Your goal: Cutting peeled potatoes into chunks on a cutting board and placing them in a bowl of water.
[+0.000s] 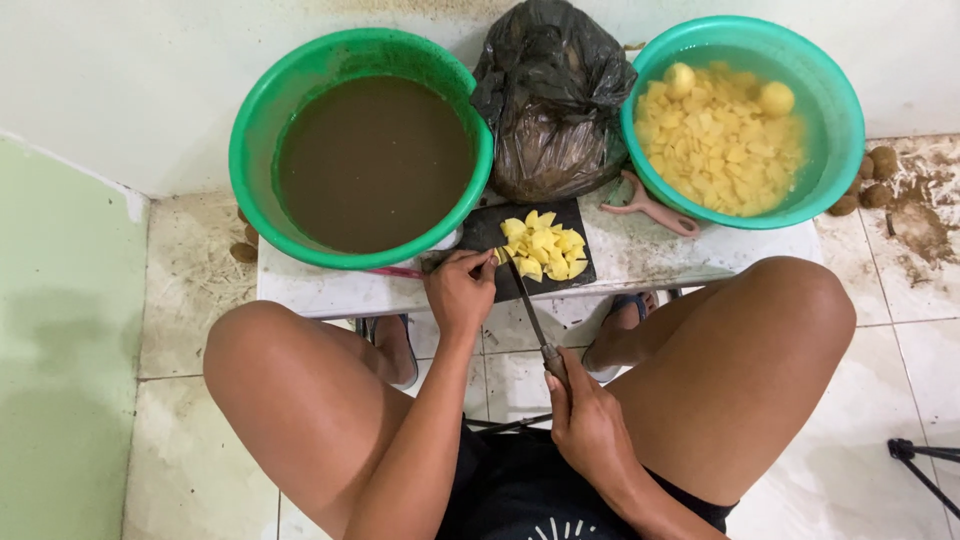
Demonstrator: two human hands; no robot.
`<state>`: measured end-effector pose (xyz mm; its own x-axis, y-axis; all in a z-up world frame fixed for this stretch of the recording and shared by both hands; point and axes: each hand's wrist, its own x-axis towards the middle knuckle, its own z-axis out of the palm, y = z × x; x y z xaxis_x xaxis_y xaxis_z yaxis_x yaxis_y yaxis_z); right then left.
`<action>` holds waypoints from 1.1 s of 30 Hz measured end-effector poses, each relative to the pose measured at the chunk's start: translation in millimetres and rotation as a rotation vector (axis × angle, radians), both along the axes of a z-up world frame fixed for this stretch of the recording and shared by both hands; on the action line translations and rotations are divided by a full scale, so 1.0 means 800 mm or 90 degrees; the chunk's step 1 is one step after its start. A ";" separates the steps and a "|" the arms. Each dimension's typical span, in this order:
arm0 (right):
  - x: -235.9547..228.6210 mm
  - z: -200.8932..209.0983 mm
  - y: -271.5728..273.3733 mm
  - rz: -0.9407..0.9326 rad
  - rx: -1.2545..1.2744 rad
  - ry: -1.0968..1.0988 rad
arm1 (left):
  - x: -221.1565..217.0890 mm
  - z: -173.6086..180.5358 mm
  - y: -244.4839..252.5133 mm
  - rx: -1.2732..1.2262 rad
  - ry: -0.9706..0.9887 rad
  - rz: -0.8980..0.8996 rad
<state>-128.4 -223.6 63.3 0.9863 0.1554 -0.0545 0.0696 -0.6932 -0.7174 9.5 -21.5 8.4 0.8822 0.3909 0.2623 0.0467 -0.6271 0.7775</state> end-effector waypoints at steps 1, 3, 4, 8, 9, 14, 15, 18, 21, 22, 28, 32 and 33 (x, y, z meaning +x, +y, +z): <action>0.002 0.006 0.003 0.000 0.002 -0.004 | -0.001 0.003 0.000 0.002 -0.004 0.000; 0.004 0.016 0.009 0.000 -0.010 0.055 | -0.003 0.007 -0.001 -0.004 0.024 0.007; 0.005 0.019 0.010 -0.001 -0.010 0.055 | -0.002 0.006 -0.001 -0.004 0.023 0.006; 0.008 0.012 0.013 0.014 0.005 0.030 | -0.001 0.001 -0.001 0.017 0.047 0.014; 0.008 0.006 0.013 0.012 -0.011 0.032 | -0.001 0.000 0.000 0.006 0.058 0.013; 0.009 0.000 0.016 0.014 -0.029 0.028 | 0.000 -0.002 0.001 0.023 0.032 0.012; 0.009 0.004 0.018 0.014 -0.041 0.035 | -0.001 0.001 0.001 0.019 0.041 0.009; 0.009 0.013 0.025 0.018 -0.053 0.063 | -0.002 0.002 0.001 0.015 0.037 0.009; 0.013 0.004 0.026 0.025 -0.060 0.044 | 0.000 -0.001 0.000 0.013 0.046 0.010; 0.015 -0.002 0.027 0.026 -0.060 0.046 | 0.001 -0.003 0.001 0.013 0.047 0.011; 0.030 -0.008 0.037 0.040 -0.062 0.015 | 0.000 0.003 0.002 0.016 0.026 0.009; 0.038 -0.012 0.042 0.046 -0.051 0.039 | -0.001 0.008 0.003 0.002 0.064 0.001; 0.037 -0.018 0.041 0.044 -0.065 0.037 | -0.001 0.011 0.002 0.003 0.057 -0.003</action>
<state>-98.5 -190.7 48.8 0.9683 0.2134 -0.1296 0.0804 -0.7580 -0.6473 8.6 -19.6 17.1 0.9042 0.3857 0.1835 0.1135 -0.6312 0.7673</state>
